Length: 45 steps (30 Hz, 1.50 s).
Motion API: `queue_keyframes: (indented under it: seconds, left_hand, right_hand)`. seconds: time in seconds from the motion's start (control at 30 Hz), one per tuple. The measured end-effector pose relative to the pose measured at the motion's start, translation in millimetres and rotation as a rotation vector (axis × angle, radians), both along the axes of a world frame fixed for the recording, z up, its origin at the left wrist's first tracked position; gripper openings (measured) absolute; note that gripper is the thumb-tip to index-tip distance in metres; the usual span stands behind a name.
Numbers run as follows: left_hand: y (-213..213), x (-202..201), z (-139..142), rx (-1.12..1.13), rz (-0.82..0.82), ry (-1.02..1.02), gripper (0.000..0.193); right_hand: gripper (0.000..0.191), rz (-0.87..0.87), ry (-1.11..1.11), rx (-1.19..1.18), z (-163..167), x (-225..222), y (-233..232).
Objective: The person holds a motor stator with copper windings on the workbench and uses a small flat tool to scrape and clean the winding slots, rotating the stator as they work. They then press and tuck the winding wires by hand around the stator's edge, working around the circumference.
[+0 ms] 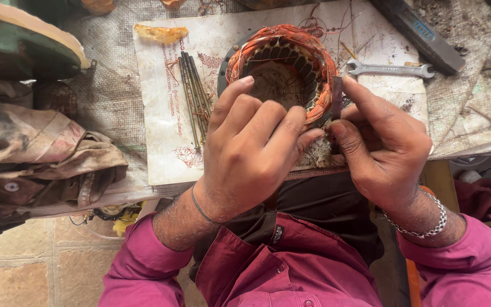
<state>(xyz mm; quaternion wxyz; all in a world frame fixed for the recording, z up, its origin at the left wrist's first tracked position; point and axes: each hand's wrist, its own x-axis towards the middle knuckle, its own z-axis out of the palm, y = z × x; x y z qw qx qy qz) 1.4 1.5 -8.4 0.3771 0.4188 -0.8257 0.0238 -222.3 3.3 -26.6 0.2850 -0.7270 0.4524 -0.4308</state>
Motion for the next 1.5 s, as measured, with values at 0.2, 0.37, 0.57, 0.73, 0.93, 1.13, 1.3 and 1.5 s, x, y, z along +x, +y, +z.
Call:
queue_keyframes:
  seconds: [0.2, 0.37, 0.57, 0.73, 0.93, 1.13, 1.3, 1.5]
  left_hand:
    - [-2, 2, -3, -0.028, -0.009, -0.013, 0.021]
    - [-2, 2, -3, -0.031, -0.006, -0.011, 0.021]
    - [-2, 1, -3, -0.033, -0.001, -0.012, 0.021]
    - [-3, 0, -3, -0.035, -0.004, -0.006, 0.021]
    - [-2, 0, -2, -0.033, -0.002, -0.017, 0.022]
    - [-2, 0, 2, -0.001, -0.025, -0.023, 0.023]
    - [-1, 0, 3, 0.011, -0.034, -0.016, 0.022]
    - [-2, 1, 5, 0.022, -0.045, -0.006, 0.023]
  right_hand:
    - [0.045, -0.075, -0.082, 0.024, -1, 4, 4]
    - [0.042, -0.065, -0.124, 0.012, -9, 2, 5]
    - [0.037, -0.055, -0.115, -0.004, -14, 1, 7]
    - [0.034, -0.052, -0.069, -0.009, -9, 1, 5]
    - [0.038, -0.029, -0.121, 0.036, -5, 4, 1]
    - [0.039, -0.006, -0.131, 0.064, 1, 6, -2]
    - [0.036, -0.027, -0.003, -0.019, 7, 7, -3]
    - [0.039, -0.008, -0.052, 0.041, 15, 11, -5]
